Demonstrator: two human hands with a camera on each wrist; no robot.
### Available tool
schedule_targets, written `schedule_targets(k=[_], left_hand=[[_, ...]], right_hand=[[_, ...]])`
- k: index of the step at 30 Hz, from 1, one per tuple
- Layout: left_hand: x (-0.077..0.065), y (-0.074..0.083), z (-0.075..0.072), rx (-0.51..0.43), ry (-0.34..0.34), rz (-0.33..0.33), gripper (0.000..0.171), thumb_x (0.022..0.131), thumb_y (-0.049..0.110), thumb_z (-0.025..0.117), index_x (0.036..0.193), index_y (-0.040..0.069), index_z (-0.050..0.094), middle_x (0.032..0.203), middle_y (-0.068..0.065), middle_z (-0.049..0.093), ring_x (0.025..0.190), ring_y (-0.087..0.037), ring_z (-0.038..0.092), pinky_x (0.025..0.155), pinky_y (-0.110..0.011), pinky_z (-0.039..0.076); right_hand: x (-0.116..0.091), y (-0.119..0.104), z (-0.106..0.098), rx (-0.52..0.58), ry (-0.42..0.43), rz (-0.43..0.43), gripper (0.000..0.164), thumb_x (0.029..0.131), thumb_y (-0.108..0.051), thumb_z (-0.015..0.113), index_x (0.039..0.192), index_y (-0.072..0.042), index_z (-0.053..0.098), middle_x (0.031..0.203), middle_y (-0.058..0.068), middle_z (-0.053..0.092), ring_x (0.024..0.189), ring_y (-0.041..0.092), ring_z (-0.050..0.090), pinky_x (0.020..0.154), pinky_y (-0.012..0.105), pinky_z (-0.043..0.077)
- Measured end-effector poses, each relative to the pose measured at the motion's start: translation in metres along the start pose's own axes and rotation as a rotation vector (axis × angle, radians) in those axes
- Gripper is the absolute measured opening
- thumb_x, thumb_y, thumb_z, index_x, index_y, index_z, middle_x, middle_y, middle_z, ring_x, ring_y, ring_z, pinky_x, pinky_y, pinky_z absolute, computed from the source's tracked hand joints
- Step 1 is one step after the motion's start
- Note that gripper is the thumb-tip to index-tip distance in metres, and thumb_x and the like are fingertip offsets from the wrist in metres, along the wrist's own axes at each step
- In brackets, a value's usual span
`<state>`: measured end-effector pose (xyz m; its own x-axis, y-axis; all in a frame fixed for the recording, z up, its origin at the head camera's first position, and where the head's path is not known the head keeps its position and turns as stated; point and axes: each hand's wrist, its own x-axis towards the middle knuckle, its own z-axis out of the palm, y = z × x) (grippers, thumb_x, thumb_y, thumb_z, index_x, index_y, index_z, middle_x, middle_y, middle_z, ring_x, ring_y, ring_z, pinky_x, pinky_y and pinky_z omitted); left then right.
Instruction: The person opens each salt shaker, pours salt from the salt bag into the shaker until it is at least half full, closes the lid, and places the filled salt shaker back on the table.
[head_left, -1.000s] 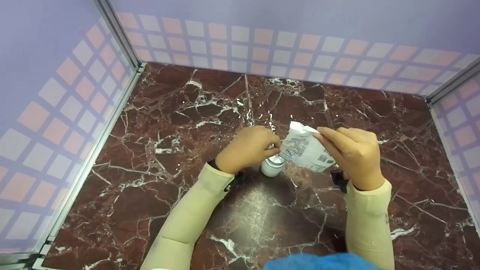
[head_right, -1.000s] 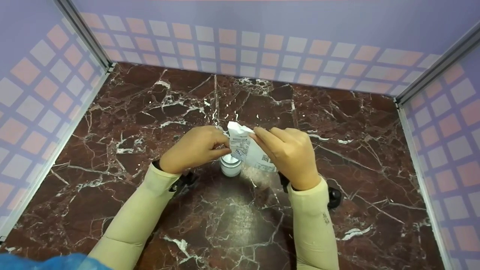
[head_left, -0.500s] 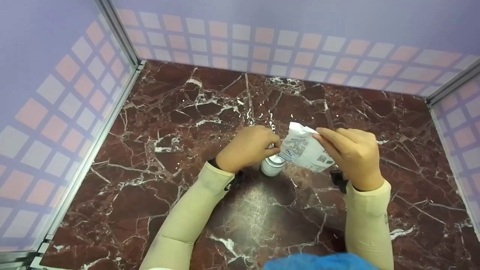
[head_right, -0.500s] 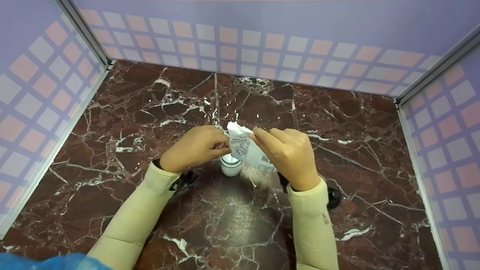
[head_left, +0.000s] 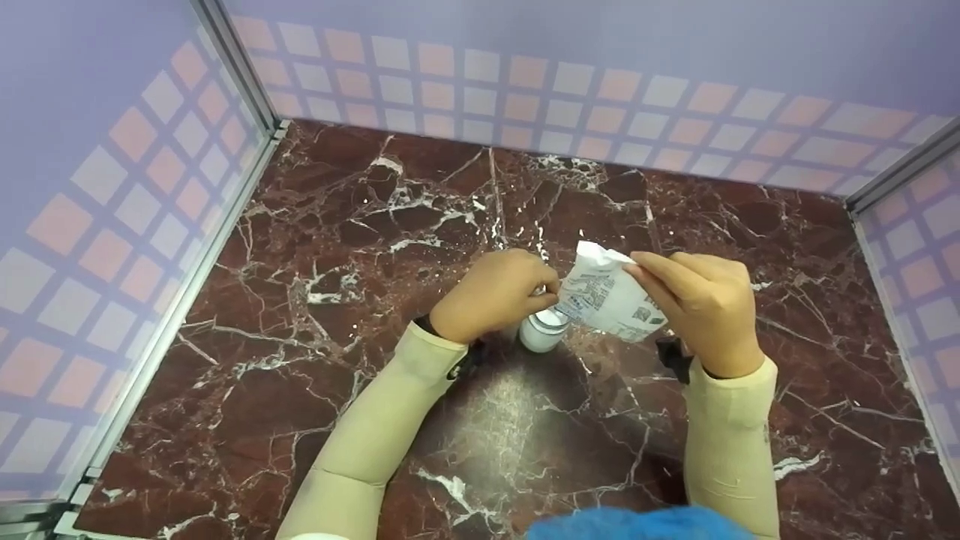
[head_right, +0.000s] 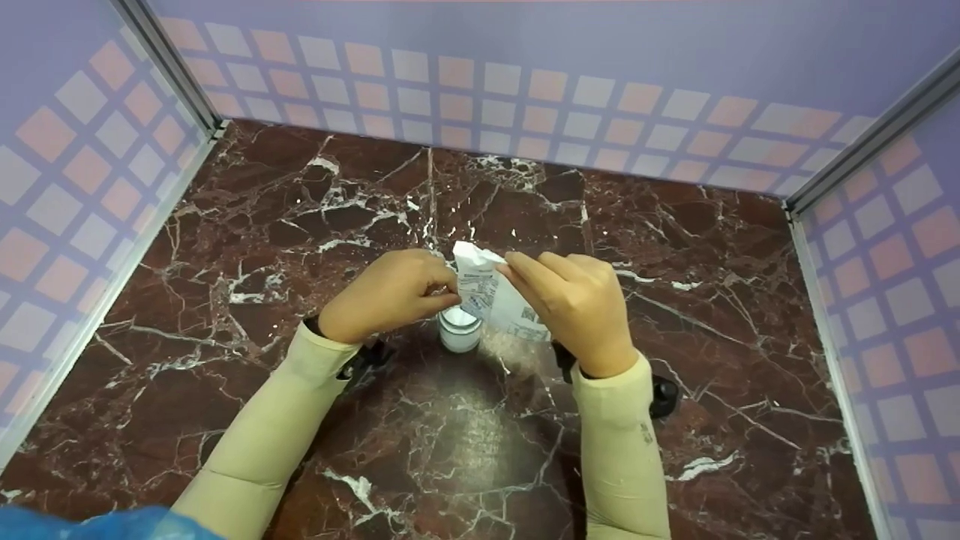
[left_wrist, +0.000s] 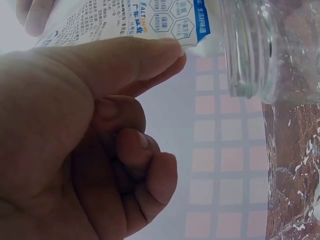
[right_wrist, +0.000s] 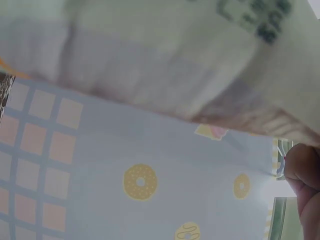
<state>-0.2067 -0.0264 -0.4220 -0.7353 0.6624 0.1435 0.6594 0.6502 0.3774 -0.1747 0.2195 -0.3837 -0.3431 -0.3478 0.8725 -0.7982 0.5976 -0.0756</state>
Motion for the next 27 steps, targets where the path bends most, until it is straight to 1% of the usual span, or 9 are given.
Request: schedule_targets(k=[3, 6, 10, 13, 17, 27], left_hand=[[0.001, 0.0, 0.002, 0.005, 0.004, 0.014, 0.012, 0.099, 0.027, 0.071, 0.099, 0.02, 0.08, 0.1, 0.007, 0.076, 0.089, -0.014, 0.069, 0.084, -0.032, 0.056], [0.001, -0.001, 0.003, 0.011, 0.01, 0.022, 0.011, 0.098, 0.027, 0.071, 0.097, 0.021, 0.08, 0.098, 0.008, 0.076, 0.087, -0.013, 0.068, 0.082, -0.032, 0.056], [0.001, -0.001, 0.005, 0.022, 0.021, 0.023, 0.011, 0.098, 0.028, 0.072, 0.096, 0.021, 0.08, 0.096, 0.008, 0.076, 0.086, -0.013, 0.068, 0.081, -0.032, 0.055], [0.001, -0.001, 0.005, 0.029, 0.028, 0.026, 0.011, 0.097, 0.028, 0.072, 0.096, 0.02, 0.08, 0.096, 0.007, 0.076, 0.085, -0.013, 0.068, 0.081, -0.032, 0.055], [0.001, -0.001, 0.005, 0.023, 0.025, 0.023, 0.011, 0.097, 0.027, 0.072, 0.095, 0.019, 0.079, 0.094, 0.006, 0.076, 0.084, -0.014, 0.068, 0.08, -0.033, 0.055], [0.002, -0.001, 0.004, 0.005, 0.013, -0.005, 0.012, 0.097, 0.029, 0.073, 0.092, 0.018, 0.077, 0.091, 0.006, 0.075, 0.081, -0.014, 0.067, 0.077, -0.034, 0.055]], right_hand=[[0.0, 0.001, -0.001, 0.003, -0.012, 0.003, 0.032, 0.1, -0.028, 0.07, 0.09, 0.0, 0.081, 0.057, 0.006, 0.058, 0.042, 0.015, 0.037, 0.044, 0.034, 0.035], [0.001, 0.002, -0.002, 0.002, -0.04, 0.0, 0.03, 0.1, -0.027, 0.071, 0.091, -0.001, 0.081, 0.06, 0.007, 0.062, 0.042, 0.016, 0.04, 0.043, 0.034, 0.038], [0.005, 0.003, -0.002, 0.015, -0.068, -0.016, 0.026, 0.099, -0.026, 0.072, 0.093, -0.002, 0.081, 0.066, 0.008, 0.069, 0.045, 0.02, 0.053, 0.046, 0.038, 0.047], [0.008, 0.003, -0.002, 0.029, -0.085, -0.034, 0.025, 0.098, -0.024, 0.073, 0.093, -0.002, 0.081, 0.068, 0.009, 0.07, 0.047, 0.023, 0.058, 0.047, 0.039, 0.05], [0.011, 0.003, -0.002, 0.031, -0.106, -0.043, 0.023, 0.098, -0.023, 0.073, 0.094, -0.002, 0.081, 0.067, 0.009, 0.07, 0.046, 0.022, 0.056, 0.045, 0.039, 0.049], [0.016, 0.002, -0.003, 0.028, -0.147, -0.053, 0.018, 0.097, -0.019, 0.074, 0.095, -0.002, 0.081, 0.068, 0.008, 0.069, 0.045, 0.021, 0.055, 0.044, 0.037, 0.047]])
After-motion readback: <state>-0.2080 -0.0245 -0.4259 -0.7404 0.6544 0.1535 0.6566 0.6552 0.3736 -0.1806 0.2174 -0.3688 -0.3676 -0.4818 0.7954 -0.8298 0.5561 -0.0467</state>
